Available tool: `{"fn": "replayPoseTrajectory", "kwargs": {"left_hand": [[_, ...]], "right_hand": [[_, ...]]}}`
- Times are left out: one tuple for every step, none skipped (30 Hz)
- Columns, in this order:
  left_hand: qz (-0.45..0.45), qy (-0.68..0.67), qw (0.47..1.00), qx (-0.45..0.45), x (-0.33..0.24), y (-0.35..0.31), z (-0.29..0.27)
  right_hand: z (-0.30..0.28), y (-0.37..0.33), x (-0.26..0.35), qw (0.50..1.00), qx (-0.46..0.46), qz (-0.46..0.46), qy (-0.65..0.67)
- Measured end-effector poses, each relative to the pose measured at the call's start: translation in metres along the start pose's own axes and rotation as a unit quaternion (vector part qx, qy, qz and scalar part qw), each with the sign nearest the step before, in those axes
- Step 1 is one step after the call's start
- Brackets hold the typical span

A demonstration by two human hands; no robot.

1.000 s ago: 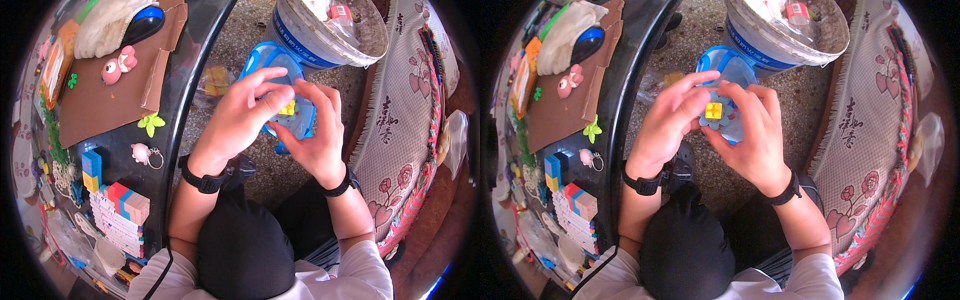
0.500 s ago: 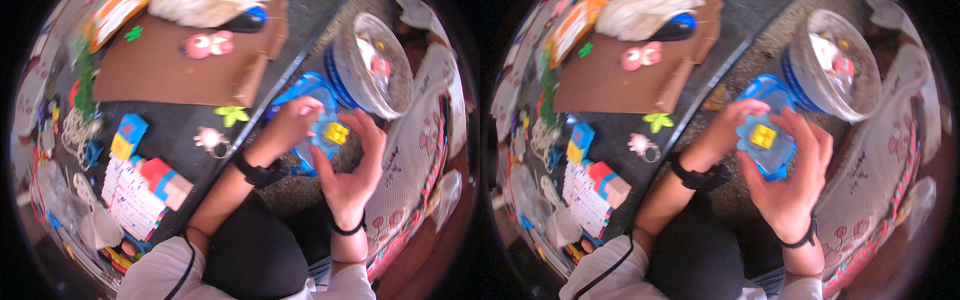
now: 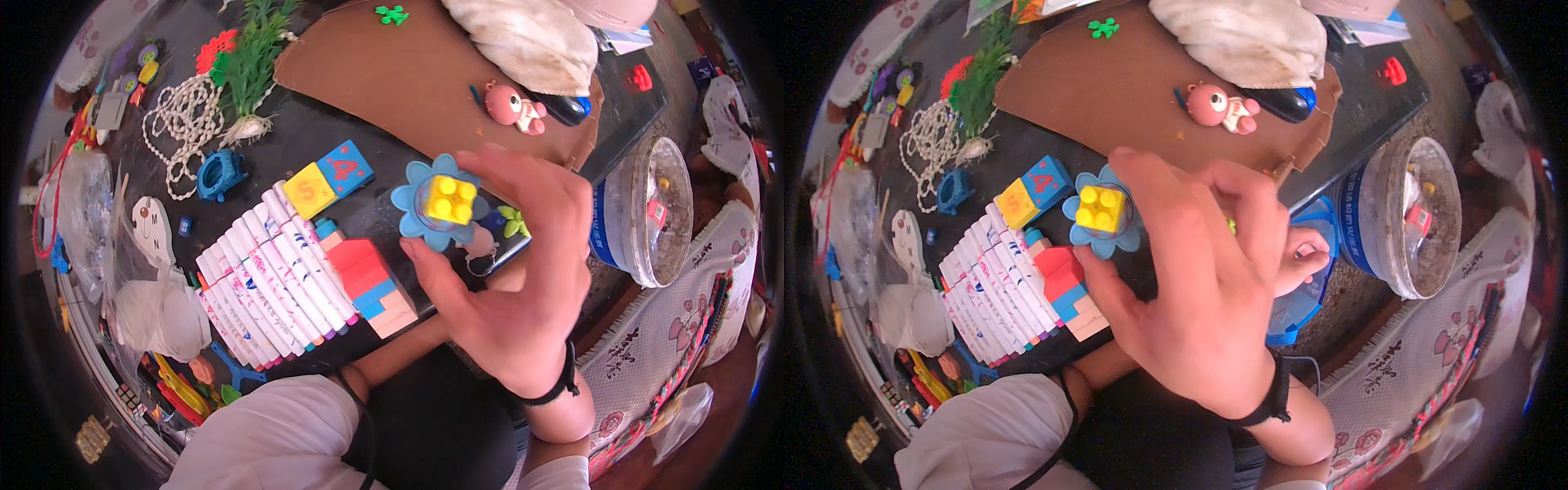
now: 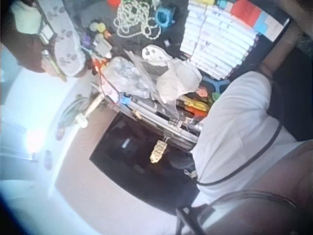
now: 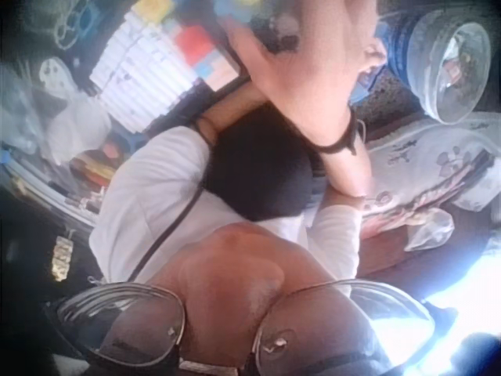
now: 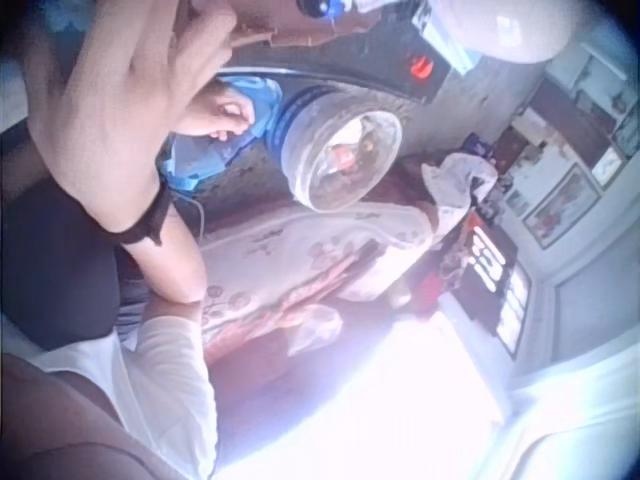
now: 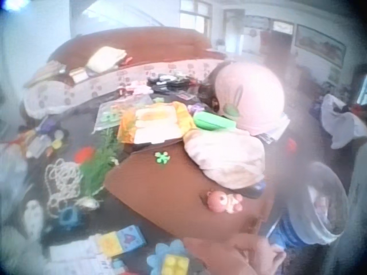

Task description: The person assembles colorful plastic toy blocks on a cluttered table, connecting red and blue pieces by hand and placing them next to a collection of markers.

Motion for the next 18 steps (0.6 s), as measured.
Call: {"fn": "replayPoseTrajectory", "kwargs": {"left_hand": [[0.000, 0.004, 1.000, 0.001, 0.001, 0.000, 0.001], [0.001, 0.008, 1.000, -0.004, 0.001, 0.001, -0.002], [0.002, 0.008, 1.000, -0.008, 0.001, 0.001, -0.003], [0.003, 0.011, 1.000, -0.010, 0.002, 0.003, -0.004], [0.003, 0.015, 1.000, -0.010, 0.001, 0.001, -0.006], [0.004, 0.017, 1.000, -0.013, 0.000, 0.000, -0.006], [0.003, 0.022, 1.000, -0.019, -0.001, 0.001, -0.008], [0.005, 0.027, 1.000, -0.013, -0.001, 0.002, -0.006], [0.006, 0.029, 1.000, -0.008, -0.003, 0.002, -0.004], [0.005, 0.024, 1.000, -0.010, -0.001, 0.007, -0.002], [0.005, 0.036, 0.999, -0.010, -0.002, 0.004, -0.003], [0.005, 0.040, 0.999, -0.011, -0.001, 0.005, -0.004], [0.006, 0.045, 0.999, -0.012, -0.003, 0.006, -0.005], [0.005, 0.050, 0.999, -0.009, -0.004, 0.006, -0.005], [0.006, 0.054, 0.998, -0.007, -0.006, 0.007, -0.004], [0.005, 0.059, 0.998, -0.005, -0.007, 0.009, -0.002], [0.004, 0.064, 0.998, -0.003, -0.006, 0.010, -0.003], [0.002, 0.069, 0.998, -0.003, -0.007, 0.010, -0.003]], "right_hand": [[0.008, 0.000, -0.002, 1.000, 0.002, 0.007, 0.000], [0.014, 0.001, -0.003, 1.000, 0.018, 0.008, -0.015], [0.018, 0.000, -0.004, 0.999, 0.026, 0.013, -0.019], [0.022, -0.001, -0.005, 0.999, 0.033, 0.019, -0.024], [0.024, 0.001, -0.005, 0.998, 0.041, 0.024, -0.028], [0.026, 0.001, -0.005, 0.998, 0.044, 0.029, -0.024], [0.028, 0.000, -0.006, 0.998, 0.047, 0.035, -0.020], [0.029, 0.000, -0.006, 0.997, 0.058, 0.031, -0.038], [0.030, -0.001, -0.006, 0.996, 0.069, 0.027, -0.056], [0.032, -0.002, -0.006, 0.994, 0.080, 0.025, -0.074], [0.034, -0.005, -0.006, 0.994, 0.075, 0.012, -0.075], [0.036, -0.007, -0.007, 0.996, 0.068, 0.008, -0.064], [0.037, -0.008, -0.007, 0.997, 0.062, 0.004, -0.053], [0.037, -0.009, -0.009, 0.997, 0.060, 0.003, -0.041], [0.036, -0.009, -0.010, 0.997, 0.062, 0.002, -0.048], [0.034, -0.009, -0.010, 0.996, 0.065, 0.001, -0.055], [0.034, -0.010, -0.010, 0.996, 0.067, 0.000, -0.059], [0.031, -0.007, -0.007, 0.997, 0.054, 0.016, -0.057]]}}
Point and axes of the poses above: each hand's wrist, its own y-axis towards the middle knuckle, its own z-axis out of the palm, x = y × z, the point moved 7 cm from there along y, towards the middle knuckle, and after that the axes turned 9 degrees about -x, right-handed, at the moved point
